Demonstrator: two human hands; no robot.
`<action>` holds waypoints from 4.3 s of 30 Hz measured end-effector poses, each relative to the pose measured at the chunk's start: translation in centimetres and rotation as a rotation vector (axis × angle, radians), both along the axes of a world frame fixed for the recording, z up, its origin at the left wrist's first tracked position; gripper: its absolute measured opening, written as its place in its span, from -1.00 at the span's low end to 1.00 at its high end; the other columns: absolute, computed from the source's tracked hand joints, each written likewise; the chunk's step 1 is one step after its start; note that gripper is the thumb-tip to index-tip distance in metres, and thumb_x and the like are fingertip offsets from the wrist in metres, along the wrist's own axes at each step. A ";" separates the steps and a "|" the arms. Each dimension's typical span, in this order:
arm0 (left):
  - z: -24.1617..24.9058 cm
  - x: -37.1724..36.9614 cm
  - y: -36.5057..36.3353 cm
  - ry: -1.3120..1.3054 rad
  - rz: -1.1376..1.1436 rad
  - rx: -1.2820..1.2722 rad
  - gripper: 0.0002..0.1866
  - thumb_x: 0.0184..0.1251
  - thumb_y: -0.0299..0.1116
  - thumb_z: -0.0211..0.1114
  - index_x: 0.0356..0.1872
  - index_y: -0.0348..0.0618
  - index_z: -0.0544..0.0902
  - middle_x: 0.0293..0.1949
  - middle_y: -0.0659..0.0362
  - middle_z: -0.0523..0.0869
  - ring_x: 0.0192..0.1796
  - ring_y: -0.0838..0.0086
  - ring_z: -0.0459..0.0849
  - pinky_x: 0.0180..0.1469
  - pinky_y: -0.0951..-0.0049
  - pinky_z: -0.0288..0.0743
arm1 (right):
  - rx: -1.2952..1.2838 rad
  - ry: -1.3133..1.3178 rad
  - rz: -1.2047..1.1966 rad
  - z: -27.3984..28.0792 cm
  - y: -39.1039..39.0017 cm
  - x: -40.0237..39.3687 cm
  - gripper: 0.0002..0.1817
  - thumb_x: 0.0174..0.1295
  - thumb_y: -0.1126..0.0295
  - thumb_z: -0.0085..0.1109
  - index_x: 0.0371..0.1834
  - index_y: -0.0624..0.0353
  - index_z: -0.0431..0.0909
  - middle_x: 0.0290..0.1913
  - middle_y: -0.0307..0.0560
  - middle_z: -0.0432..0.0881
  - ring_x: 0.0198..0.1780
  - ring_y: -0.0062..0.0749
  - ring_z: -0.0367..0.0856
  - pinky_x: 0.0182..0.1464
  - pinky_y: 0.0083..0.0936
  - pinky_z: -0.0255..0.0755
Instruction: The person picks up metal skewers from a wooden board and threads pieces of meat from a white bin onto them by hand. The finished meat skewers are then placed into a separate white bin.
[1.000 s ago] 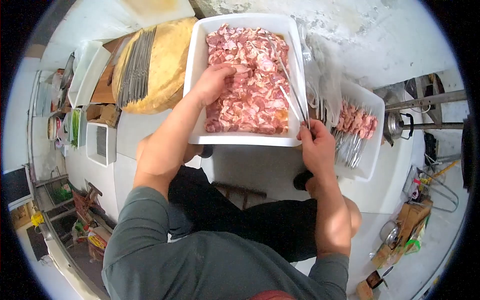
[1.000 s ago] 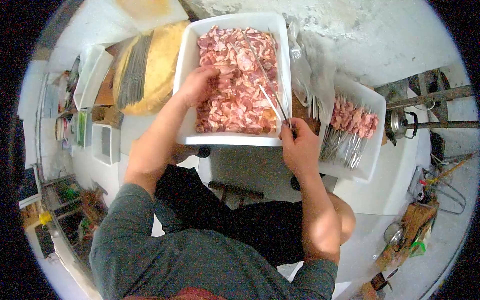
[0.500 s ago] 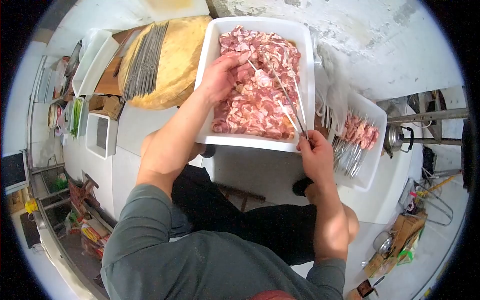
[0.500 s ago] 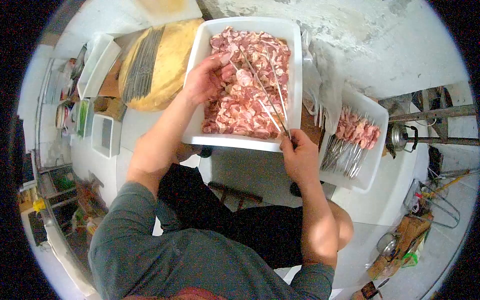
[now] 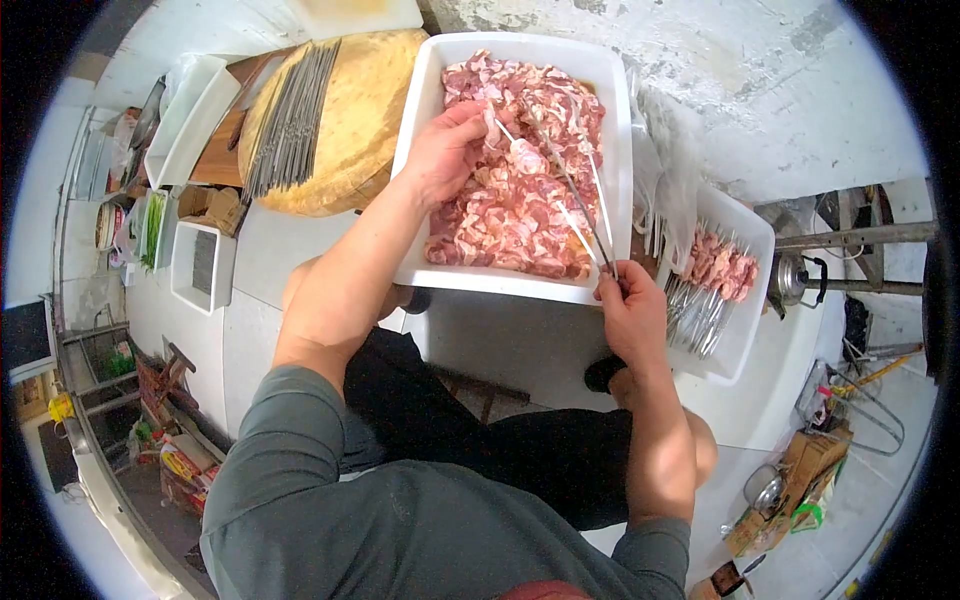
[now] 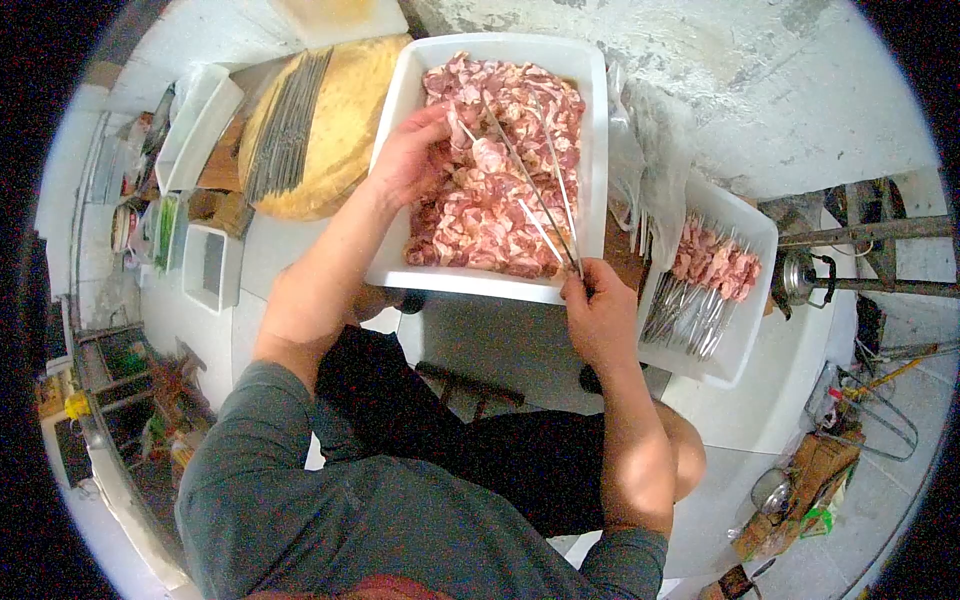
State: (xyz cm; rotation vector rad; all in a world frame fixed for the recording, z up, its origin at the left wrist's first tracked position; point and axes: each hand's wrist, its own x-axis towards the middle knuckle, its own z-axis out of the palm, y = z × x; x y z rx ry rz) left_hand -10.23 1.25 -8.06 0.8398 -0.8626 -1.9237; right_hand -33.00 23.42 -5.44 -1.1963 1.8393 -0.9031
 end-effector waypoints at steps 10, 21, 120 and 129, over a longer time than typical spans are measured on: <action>0.4 0.1 0.2 -0.068 -0.079 0.049 -0.86 0.48 -0.43 0.14 -0.07 -0.25 0.55 -0.11 0.09 0.72 -0.13 0.48 0.69 0.01 0.45 0.66 | 0.005 0.010 0.005 0.0 -0.1 0.1 -0.78 0.30 0.39 0.14 -0.12 0.33 0.60 -0.39 0.04 0.71 -0.37 -0.32 0.68 -0.22 -0.41 0.52; -0.1 0.0 -0.3 -0.094 0.031 0.076 -0.71 0.59 -0.25 -0.01 0.00 -0.24 0.59 -0.12 0.14 0.71 -0.13 0.44 0.67 -0.06 0.40 0.63 | 0.001 0.003 0.007 -0.2 -0.3 0.3 -0.79 0.31 0.37 0.15 -0.16 0.32 0.60 -0.43 -0.02 0.70 -0.38 -0.40 0.66 -0.23 -0.45 0.50; -1.2 1.2 -0.4 -0.114 0.110 -0.005 -0.80 0.39 -0.52 0.22 0.00 -0.25 0.55 -0.17 0.14 0.68 -0.18 0.45 0.65 -0.15 0.49 0.58 | 0.014 0.080 -0.012 0.1 -0.2 -0.4 -0.78 0.28 0.34 0.18 -0.16 0.29 0.60 -0.40 0.03 0.70 -0.35 -0.28 0.69 -0.21 -0.37 0.52; 0.0 0.5 0.2 -0.177 0.130 -0.060 -0.75 0.39 -0.56 0.19 0.05 -0.38 0.54 -0.06 0.08 0.68 -0.06 0.38 0.71 0.01 0.47 0.65 | 0.019 0.041 0.007 0.0 -0.2 0.0 -0.79 0.30 0.36 0.17 -0.15 0.30 0.59 -0.41 0.02 0.71 -0.35 -0.28 0.71 -0.22 -0.39 0.53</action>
